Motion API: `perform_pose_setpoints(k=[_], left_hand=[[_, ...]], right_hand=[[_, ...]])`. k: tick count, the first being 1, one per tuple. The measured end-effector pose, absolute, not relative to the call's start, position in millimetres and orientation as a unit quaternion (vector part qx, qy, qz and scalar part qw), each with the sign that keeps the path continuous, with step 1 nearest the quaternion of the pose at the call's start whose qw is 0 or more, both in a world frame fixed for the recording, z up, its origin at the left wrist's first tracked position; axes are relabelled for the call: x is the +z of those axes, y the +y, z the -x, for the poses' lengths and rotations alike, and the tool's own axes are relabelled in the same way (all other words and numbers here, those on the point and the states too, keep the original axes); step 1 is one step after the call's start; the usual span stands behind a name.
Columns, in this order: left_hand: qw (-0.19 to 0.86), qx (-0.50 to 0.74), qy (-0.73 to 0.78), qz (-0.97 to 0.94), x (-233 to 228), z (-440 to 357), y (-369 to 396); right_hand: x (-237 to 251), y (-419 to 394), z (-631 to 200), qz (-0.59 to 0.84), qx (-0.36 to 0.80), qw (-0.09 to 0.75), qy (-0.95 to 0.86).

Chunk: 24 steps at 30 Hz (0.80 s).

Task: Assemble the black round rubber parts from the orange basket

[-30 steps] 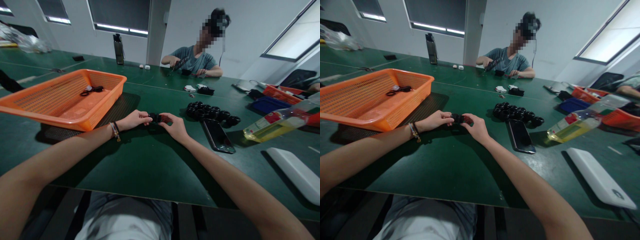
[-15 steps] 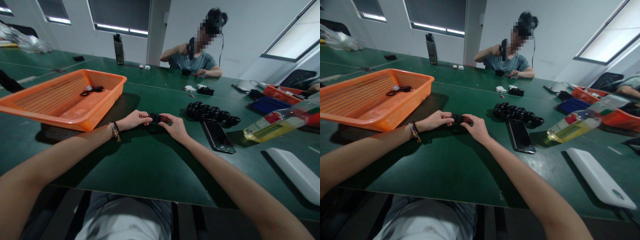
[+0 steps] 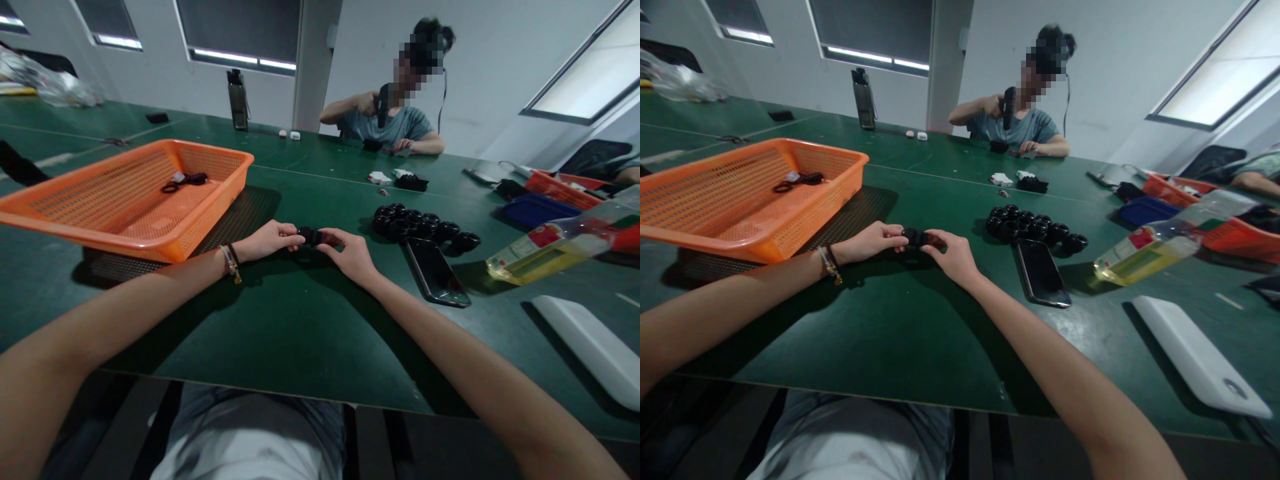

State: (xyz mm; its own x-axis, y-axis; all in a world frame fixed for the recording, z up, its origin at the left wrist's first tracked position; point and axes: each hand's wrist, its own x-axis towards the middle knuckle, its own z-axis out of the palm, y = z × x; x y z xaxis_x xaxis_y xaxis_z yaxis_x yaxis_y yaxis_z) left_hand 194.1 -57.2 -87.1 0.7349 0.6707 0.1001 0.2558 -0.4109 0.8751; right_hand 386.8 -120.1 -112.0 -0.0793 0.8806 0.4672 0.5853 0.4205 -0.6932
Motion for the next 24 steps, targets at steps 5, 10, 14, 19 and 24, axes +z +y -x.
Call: perform_pose_setpoints(k=[5,10,14,19,24], left_hand=[[0.465,0.229,0.284,-0.807,-87.2,-193.8,-57.5],[0.464,0.229,0.281,-0.808,-86.8,-193.8,-57.9],[0.459,0.228,0.278,-0.813,-86.9,-193.7,-57.7],[0.445,0.230,0.283,-0.818,-88.2,-194.3,-57.1],[0.451,0.231,0.284,-0.814,-88.9,-195.1,-56.8]], right_hand=[[-111.1,-120.2,-386.3,0.517,0.161,0.440,-0.716],[-109.5,-121.0,-385.6,0.520,0.159,0.437,-0.717],[-108.1,-122.3,-385.0,0.521,0.155,0.435,-0.718],[-110.2,-122.2,-385.0,0.501,0.168,0.451,-0.720],[-113.0,-120.6,-385.1,0.485,0.179,0.467,-0.717]])
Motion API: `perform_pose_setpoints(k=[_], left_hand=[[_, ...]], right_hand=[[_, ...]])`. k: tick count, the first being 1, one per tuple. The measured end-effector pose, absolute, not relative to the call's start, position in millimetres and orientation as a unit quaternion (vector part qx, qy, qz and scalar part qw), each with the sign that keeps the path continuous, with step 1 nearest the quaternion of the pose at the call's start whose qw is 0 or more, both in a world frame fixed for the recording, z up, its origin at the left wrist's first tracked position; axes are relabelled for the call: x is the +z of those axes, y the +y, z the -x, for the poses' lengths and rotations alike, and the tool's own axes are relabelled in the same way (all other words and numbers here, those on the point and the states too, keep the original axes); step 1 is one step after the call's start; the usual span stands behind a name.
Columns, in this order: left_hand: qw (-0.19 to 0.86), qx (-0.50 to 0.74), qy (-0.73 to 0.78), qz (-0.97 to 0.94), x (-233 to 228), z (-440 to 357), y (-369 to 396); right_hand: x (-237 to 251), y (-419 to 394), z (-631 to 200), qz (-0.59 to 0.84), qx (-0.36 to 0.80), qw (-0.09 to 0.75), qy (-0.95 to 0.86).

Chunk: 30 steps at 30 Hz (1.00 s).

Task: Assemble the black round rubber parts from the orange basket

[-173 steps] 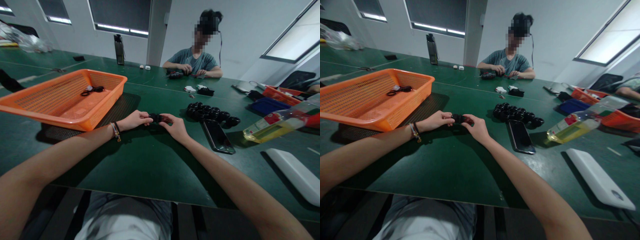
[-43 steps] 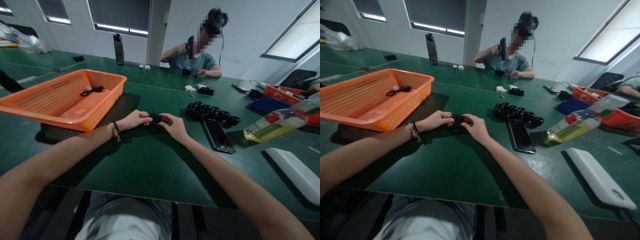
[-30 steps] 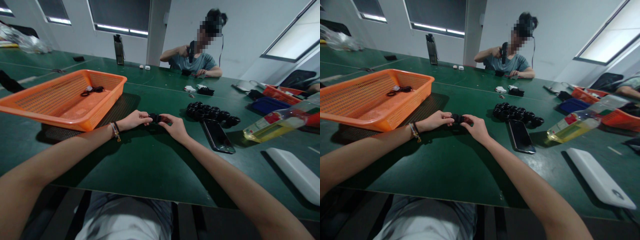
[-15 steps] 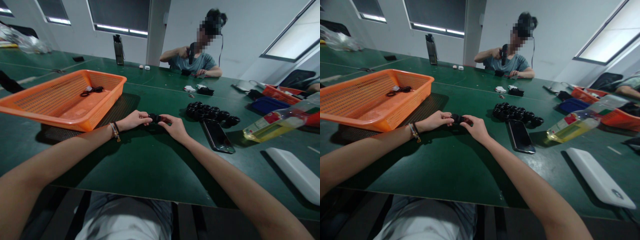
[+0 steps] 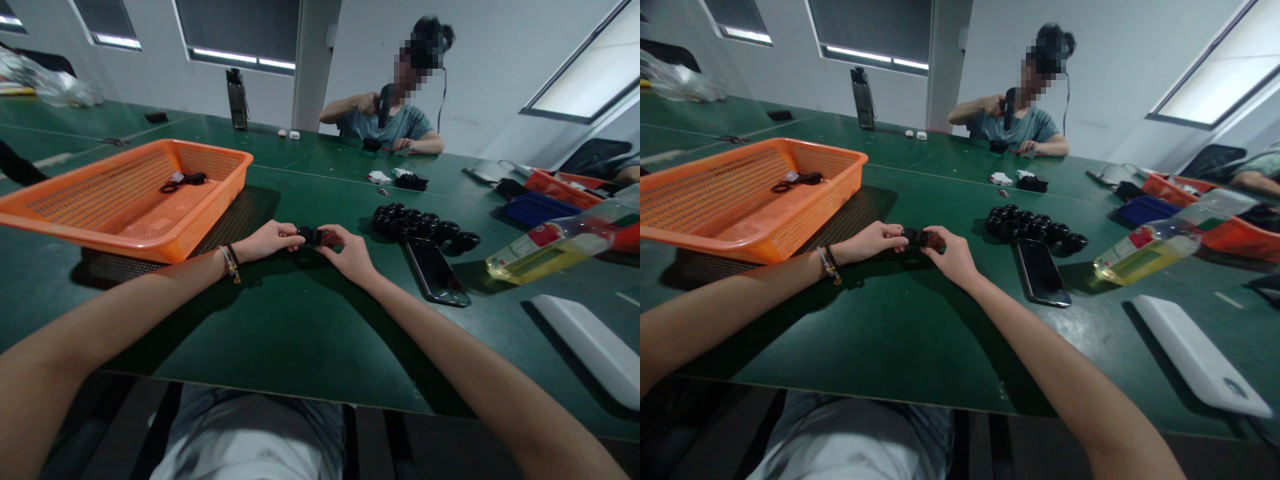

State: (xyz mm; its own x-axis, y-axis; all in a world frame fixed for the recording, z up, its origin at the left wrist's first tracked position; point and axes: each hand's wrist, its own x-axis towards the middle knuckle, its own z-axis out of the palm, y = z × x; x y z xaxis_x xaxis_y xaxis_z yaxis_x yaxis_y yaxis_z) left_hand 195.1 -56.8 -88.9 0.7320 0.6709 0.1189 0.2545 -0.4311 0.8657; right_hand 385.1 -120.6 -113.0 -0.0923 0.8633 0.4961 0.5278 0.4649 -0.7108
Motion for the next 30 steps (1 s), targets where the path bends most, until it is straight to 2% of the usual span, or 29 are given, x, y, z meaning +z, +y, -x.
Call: perform_pose_setpoints(k=[30], left_hand=[[0.462,0.229,0.277,-0.811,-89.1,-193.9,-56.6]], right_hand=[[-112.8,-119.2,-385.1,0.519,0.165,0.433,-0.718]])
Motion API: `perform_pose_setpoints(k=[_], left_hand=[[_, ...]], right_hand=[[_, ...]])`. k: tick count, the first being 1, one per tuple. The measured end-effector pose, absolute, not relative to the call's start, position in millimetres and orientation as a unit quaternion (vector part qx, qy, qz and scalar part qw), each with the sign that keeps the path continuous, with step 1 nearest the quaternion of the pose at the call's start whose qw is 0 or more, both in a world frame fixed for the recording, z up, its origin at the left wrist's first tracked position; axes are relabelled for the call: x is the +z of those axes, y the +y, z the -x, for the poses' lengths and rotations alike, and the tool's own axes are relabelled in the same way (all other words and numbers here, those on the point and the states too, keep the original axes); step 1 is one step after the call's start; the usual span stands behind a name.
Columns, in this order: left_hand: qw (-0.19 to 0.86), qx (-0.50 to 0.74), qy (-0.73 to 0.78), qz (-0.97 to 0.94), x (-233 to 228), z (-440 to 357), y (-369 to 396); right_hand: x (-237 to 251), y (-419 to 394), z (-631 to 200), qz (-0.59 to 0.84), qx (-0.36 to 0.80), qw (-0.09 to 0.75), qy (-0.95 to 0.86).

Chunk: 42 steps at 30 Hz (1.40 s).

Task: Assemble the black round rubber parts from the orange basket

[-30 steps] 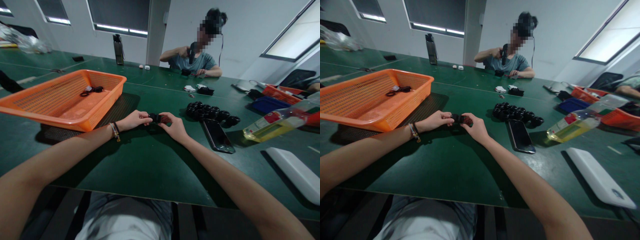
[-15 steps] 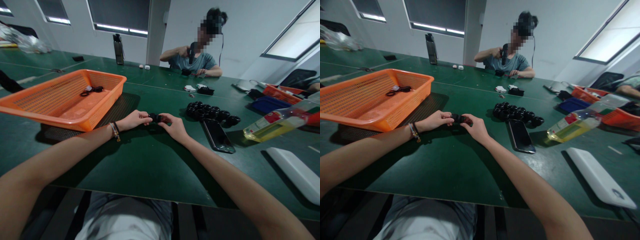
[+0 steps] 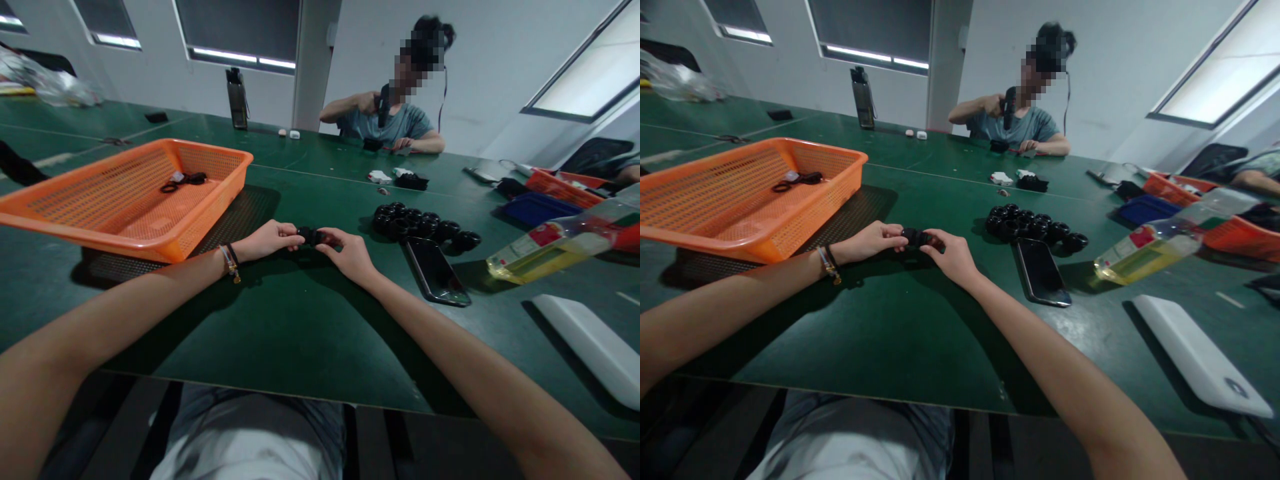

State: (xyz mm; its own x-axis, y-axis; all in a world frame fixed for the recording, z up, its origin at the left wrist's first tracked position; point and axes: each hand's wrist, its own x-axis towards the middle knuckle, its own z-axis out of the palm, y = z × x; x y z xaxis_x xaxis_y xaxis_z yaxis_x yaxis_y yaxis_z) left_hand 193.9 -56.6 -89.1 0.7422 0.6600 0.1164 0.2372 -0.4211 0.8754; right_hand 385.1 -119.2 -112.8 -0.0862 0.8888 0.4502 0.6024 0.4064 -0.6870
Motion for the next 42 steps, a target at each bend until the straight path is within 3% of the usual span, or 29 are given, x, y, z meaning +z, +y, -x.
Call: perform_pose_setpoints(k=[42], left_hand=[[0.460,0.228,0.285,-0.809,-87.2,-194.5,-57.8]], right_hand=[[-112.7,-120.2,-384.7,0.512,0.176,0.439,-0.717]])
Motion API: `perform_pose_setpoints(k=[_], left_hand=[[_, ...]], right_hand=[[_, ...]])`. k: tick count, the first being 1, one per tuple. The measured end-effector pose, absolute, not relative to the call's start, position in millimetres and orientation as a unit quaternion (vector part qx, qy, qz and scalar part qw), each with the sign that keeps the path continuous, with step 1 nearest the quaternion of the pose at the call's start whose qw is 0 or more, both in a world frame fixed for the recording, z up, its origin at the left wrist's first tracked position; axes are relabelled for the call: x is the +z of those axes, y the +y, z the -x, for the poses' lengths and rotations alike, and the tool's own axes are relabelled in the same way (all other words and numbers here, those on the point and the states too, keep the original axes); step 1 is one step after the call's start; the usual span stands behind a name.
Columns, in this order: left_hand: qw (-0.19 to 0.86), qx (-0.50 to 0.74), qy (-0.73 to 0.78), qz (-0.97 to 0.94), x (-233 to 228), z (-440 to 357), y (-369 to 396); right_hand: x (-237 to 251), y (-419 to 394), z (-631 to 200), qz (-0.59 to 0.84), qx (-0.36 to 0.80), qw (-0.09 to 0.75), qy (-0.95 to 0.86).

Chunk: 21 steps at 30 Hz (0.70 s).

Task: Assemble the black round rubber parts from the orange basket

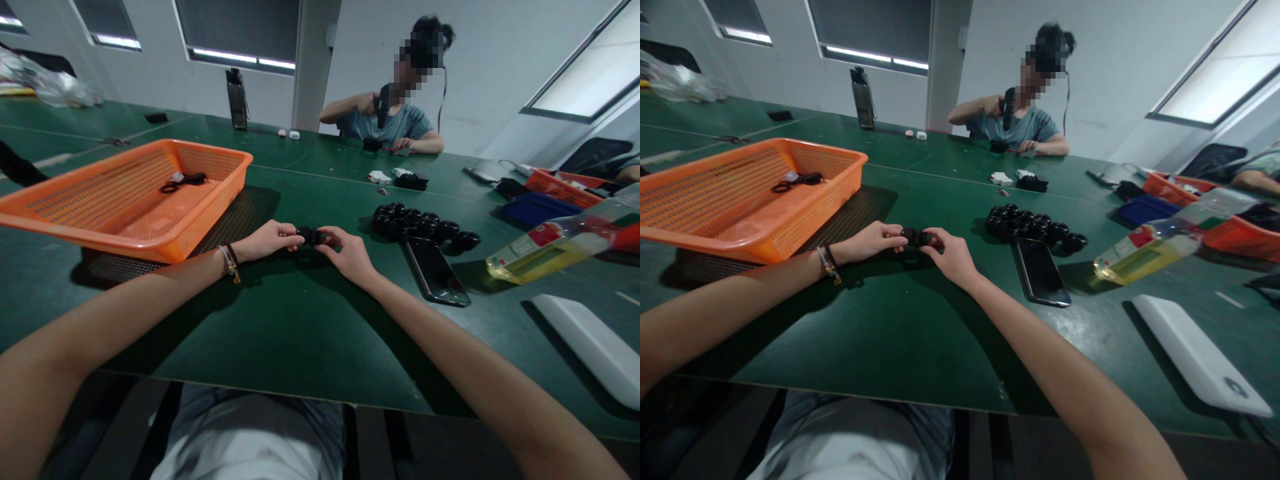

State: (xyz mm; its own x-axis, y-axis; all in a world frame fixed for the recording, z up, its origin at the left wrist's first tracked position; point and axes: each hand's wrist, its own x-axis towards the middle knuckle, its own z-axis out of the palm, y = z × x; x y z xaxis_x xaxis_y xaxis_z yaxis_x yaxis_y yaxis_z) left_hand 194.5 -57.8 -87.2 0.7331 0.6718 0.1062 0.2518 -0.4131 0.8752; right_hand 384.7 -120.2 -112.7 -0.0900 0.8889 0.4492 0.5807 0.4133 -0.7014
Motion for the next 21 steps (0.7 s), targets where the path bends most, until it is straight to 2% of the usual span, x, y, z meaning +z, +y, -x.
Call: perform_pose_setpoints(k=[21], left_hand=[[0.457,0.230,0.282,-0.811,-88.4,-193.9,-56.8]], right_hand=[[-113.1,-120.0,-385.1,0.520,0.163,0.427,-0.721]])
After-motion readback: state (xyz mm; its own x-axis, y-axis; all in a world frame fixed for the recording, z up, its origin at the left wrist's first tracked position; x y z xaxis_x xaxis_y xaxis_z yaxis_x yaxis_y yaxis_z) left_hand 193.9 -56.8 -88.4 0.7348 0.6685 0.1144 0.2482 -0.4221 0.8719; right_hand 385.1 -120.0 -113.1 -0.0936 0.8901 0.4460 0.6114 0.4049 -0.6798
